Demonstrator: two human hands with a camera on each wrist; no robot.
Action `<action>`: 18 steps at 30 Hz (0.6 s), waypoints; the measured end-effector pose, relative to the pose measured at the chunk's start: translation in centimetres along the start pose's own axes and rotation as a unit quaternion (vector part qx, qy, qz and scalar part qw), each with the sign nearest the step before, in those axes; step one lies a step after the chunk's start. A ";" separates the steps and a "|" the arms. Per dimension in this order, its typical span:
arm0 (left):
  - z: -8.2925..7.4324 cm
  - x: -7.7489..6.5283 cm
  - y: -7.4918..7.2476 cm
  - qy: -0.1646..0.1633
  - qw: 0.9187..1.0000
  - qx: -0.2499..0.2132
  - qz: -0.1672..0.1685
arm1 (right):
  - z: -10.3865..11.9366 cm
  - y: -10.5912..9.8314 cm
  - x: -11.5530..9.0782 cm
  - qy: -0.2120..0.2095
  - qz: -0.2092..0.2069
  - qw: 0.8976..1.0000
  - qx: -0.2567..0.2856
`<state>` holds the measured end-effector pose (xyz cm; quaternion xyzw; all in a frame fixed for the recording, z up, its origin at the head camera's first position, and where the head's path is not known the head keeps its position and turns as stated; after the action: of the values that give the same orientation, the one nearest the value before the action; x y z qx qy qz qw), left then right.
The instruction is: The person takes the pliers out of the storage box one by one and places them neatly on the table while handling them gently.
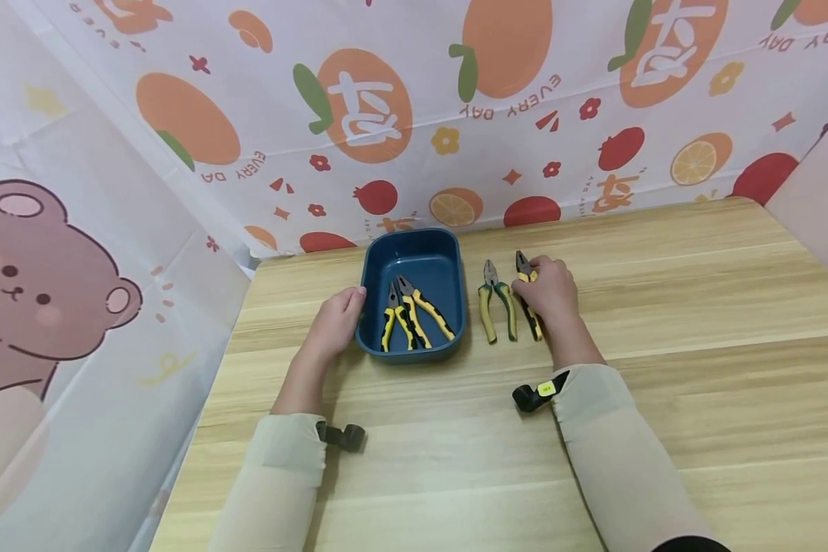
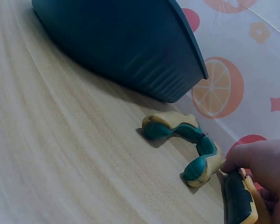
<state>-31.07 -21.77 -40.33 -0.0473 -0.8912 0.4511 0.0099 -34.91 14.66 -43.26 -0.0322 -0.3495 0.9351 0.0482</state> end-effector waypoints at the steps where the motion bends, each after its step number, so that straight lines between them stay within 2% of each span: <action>1: 0.0 0.0 0.0 0.001 1.000 0.000 0.000 | 0.0 0.0 0.0 0.002 0.000 1.000 0.003; 9: 0.0 0.1 -0.1 -0.002 1.000 0.000 -0.002 | 0.0 -0.3 0.2 0.005 -0.009 1.000 0.017; 18: 0.1 0.2 -0.1 -0.005 1.000 -0.003 0.003 | 0.0 -0.4 0.1 0.014 0.002 0.999 0.035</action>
<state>-31.26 -21.86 -40.29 -0.0476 -0.8923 0.4490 0.0035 -35.01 15.00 -43.01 -0.0444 -0.3156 0.9464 0.0523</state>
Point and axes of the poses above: each hand's wrist, its own x-axis towards the middle knuckle, its own y-axis out of the palm, z = x × y, the point moved 9 cm from there along x, towards the middle knuckle, and after that the axes turned 5 degrees about x, right-handed, at the moved point
